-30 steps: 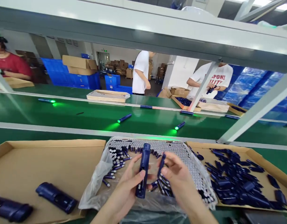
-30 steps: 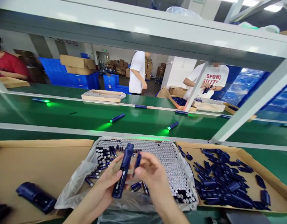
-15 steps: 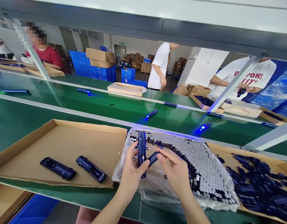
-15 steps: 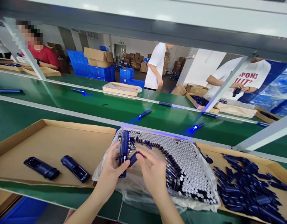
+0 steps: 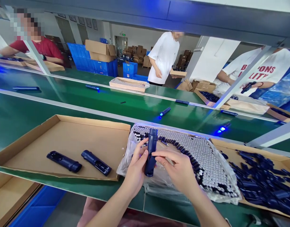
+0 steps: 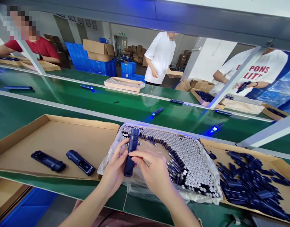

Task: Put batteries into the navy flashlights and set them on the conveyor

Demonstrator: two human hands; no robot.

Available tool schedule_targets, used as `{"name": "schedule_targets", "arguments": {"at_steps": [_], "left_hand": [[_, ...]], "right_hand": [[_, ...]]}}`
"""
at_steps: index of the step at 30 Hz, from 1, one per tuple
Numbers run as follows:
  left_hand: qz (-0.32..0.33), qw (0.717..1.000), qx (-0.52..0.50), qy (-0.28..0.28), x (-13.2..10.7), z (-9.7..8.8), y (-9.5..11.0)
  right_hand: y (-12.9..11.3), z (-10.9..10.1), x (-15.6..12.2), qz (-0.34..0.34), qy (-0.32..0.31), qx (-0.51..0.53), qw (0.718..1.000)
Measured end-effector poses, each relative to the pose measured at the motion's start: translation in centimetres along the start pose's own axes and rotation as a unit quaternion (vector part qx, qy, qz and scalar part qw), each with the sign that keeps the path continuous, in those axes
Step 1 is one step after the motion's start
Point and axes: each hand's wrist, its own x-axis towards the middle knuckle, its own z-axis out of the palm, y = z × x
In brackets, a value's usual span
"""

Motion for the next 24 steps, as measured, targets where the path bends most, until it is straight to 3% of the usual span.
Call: {"name": "schedule_targets", "arguments": {"at_steps": [7, 11, 14, 16, 18, 21, 24], "left_hand": [[0.013, 1.000, 0.025, 0.011, 0.0, -0.3, 0.2], [0.002, 1.000, 0.012, -0.006, -0.3, 0.0, 0.2], [0.001, 1.000, -0.004, -0.020, -0.6, 0.2, 0.0], [0.002, 1.000, 0.005, -0.027, -0.8, 0.1, -0.3], [0.000, 0.999, 0.033, -0.041, -1.0, -0.2, -0.7], [0.019, 0.996, 0.068, -0.057, -1.4, -0.6, -1.1], [0.063, 0.993, 0.097, -0.033, -2.0, -0.5, -1.1]], "right_hand": [[-0.1, 0.0, 0.0, 0.000, -0.012, -0.011, 1.000], [0.1, 0.7, -0.2, -0.012, 0.042, -0.009, 0.999], [0.6, 1.3, -0.4, 0.037, 0.100, 0.040, 0.994], [1.1, 1.6, -0.3, 0.097, 0.123, 0.129, 0.979], [1.4, 1.6, -0.2, 0.131, 0.083, 0.237, 0.959], [1.0, 1.5, -0.4, 0.132, -0.041, 0.335, 0.932], [-0.2, 2.2, -1.1, 0.124, -0.022, 0.331, 0.935]]}}
